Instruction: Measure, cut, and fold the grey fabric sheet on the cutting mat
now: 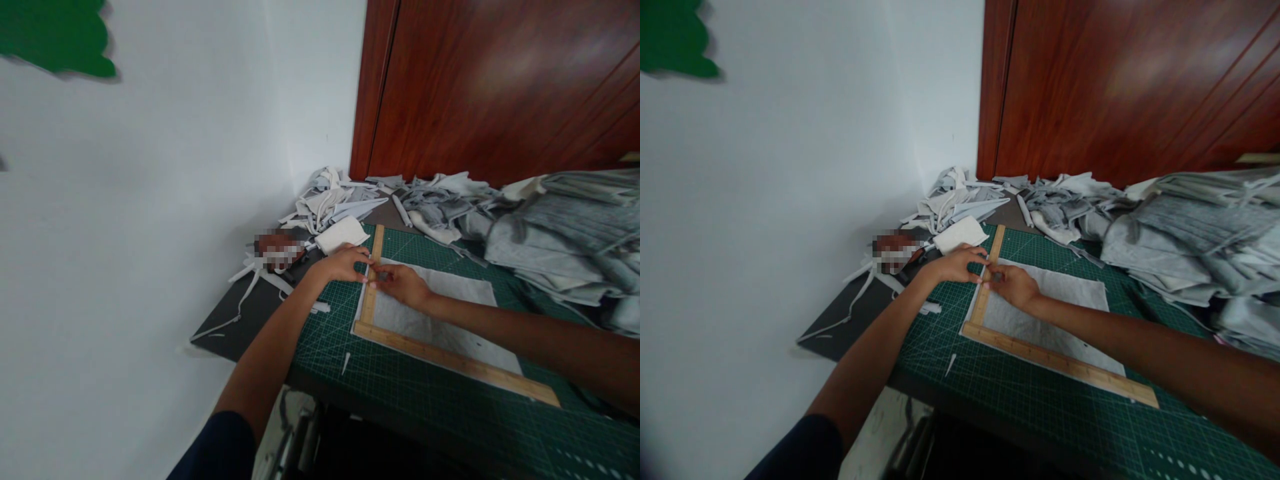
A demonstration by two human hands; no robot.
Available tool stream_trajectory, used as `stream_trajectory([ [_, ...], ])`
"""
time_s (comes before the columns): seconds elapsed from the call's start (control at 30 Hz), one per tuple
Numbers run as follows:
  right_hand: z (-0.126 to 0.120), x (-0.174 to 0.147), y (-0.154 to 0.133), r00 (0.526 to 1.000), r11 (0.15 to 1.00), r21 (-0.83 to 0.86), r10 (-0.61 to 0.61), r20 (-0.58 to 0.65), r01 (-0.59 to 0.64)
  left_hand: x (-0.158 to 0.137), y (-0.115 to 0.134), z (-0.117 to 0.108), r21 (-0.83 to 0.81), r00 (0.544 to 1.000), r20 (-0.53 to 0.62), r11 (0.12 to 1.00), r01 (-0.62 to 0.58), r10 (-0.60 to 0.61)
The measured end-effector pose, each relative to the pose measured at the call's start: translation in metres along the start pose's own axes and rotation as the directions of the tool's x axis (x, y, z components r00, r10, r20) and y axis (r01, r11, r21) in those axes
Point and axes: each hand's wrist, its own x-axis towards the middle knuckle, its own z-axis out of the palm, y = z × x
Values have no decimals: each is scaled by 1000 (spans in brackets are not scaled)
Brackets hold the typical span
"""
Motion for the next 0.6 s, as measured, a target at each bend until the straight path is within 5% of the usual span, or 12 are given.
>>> stream_trajectory([
  [0.6, -2, 0, -2, 1000, 1000, -13, 2, 2, -2, 0, -1, 0, 10, 1000, 3, 1000, -13, 13],
])
